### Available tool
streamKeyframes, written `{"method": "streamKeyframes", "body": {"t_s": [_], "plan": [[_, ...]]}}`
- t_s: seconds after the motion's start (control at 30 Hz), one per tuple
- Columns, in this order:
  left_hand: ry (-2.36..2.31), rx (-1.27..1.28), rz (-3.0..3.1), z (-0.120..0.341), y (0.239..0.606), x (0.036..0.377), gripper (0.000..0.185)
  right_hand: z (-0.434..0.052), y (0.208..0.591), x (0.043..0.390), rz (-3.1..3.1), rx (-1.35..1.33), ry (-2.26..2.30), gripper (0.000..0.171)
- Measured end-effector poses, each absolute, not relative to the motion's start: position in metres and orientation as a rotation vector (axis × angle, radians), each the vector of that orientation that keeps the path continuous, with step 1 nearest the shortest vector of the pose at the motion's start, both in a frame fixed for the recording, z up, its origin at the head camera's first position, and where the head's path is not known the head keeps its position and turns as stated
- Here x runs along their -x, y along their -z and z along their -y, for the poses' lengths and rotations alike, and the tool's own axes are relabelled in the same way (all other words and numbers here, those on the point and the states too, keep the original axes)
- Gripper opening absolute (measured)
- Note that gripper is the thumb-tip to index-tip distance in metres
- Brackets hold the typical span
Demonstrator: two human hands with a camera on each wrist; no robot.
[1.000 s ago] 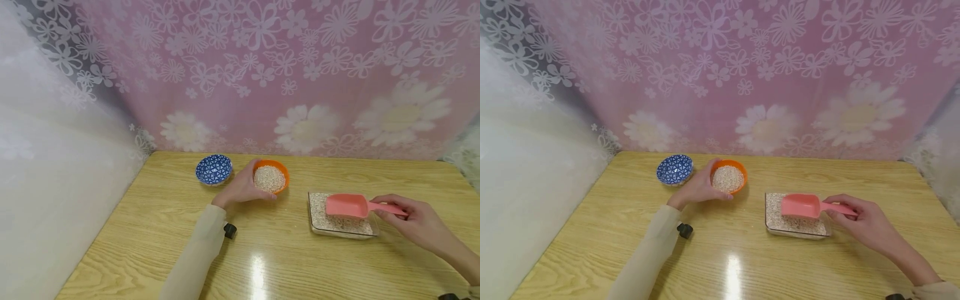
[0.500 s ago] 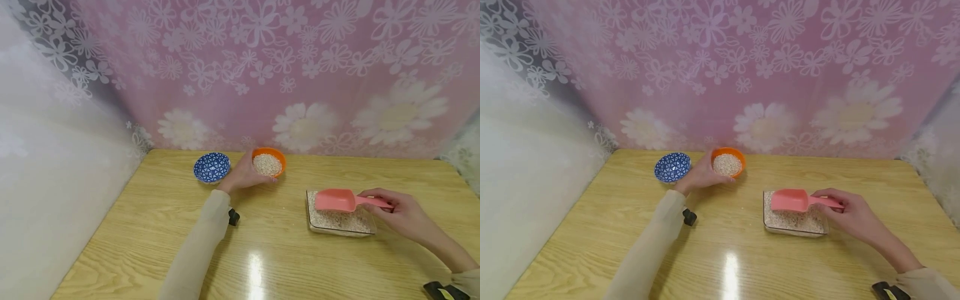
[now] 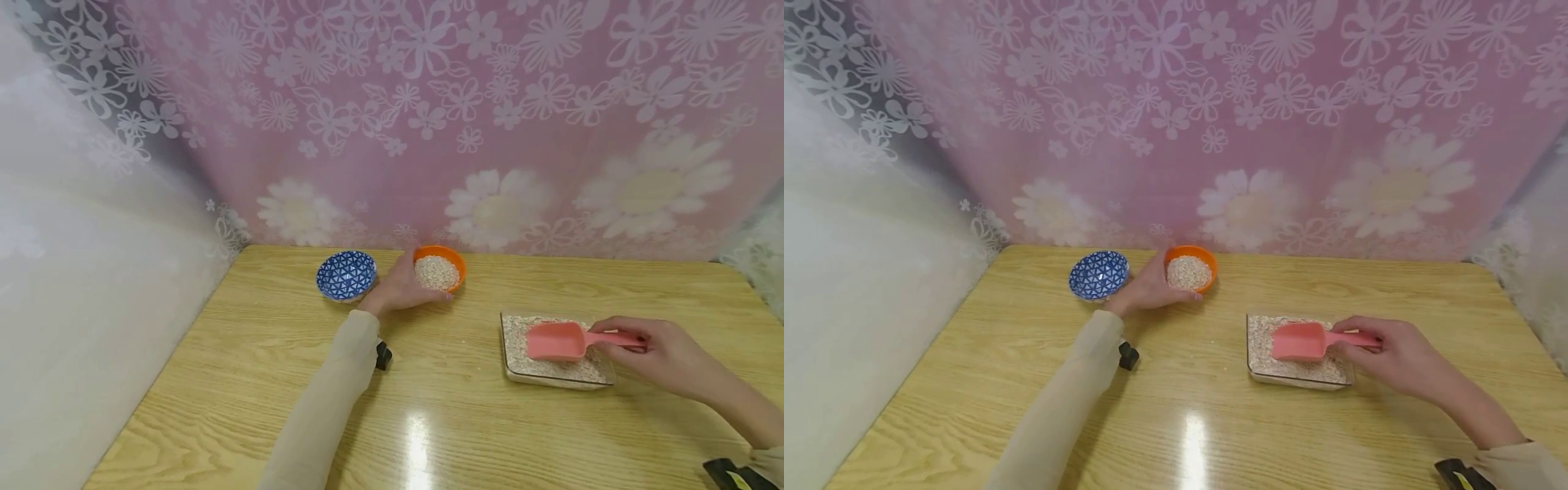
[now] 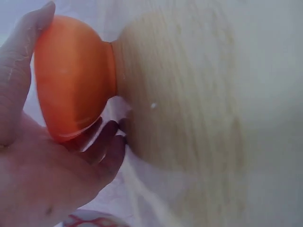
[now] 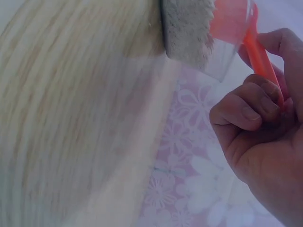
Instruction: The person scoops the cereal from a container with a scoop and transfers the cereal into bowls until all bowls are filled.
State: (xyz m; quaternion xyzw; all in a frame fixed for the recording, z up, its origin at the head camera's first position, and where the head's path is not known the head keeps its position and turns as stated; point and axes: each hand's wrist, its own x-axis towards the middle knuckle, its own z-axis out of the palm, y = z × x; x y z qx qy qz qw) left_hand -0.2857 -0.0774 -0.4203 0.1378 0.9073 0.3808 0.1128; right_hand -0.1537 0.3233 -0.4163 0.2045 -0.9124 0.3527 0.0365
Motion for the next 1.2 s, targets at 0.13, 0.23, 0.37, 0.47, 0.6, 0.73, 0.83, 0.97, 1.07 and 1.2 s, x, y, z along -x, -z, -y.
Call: {"method": "streamKeyframes", "body": {"t_s": [0.13, 0.23, 0.37, 0.47, 0.6, 0.73, 0.83, 0.97, 1.07, 1.2], "plan": [[-1.015, -0.395, -2.711, 0.08, 0.418, 0.28, 0.124, -0.328, 0.415, 0.151, 2.859, -0.603, -1.05, 0.021], [-0.971, -0.389, -2.775, 0.084, 0.414, 0.271, 0.122, -0.33, 0.416, 0.149, 2.883, -0.584, -1.034, 0.021], [-0.997, -0.395, -2.864, 0.094, 0.401, 0.255, 0.115, -0.334, 0.417, 0.147, 2.894, -0.557, -1.012, 0.022], [-1.045, -0.412, -2.93, 0.106, 0.391, 0.247, 0.108, -0.335, 0.417, 0.146, 2.885, -0.541, -1.01, 0.022], [-1.102, -0.423, -3.007, 0.129, 0.39, 0.245, 0.097, -0.337, 0.418, 0.145, 2.87, -0.534, -1.008, 0.021], [-1.135, -0.409, -3.044, 0.154, 0.397, 0.245, 0.092, -0.337, 0.42, 0.144, 2.869, -0.537, -1.021, 0.021], [-1.143, -0.379, -3.059, 0.171, 0.402, 0.247, 0.093, -0.337, 0.42, 0.144, 2.862, -0.545, -1.03, 0.021], [-1.175, -0.299, -3.041, 0.189, 0.408, 0.249, 0.097, -0.337, 0.421, 0.144, 2.86, -0.555, -1.035, 0.022], [-1.217, -0.252, -3.004, 0.199, 0.411, 0.251, 0.1, -0.338, 0.422, 0.144, 2.862, -0.555, -1.042, 0.023], [-1.201, -0.197, -2.985, 0.206, 0.413, 0.255, 0.106, -0.338, 0.424, 0.143, 2.856, -0.562, -1.06, 0.023]]}}
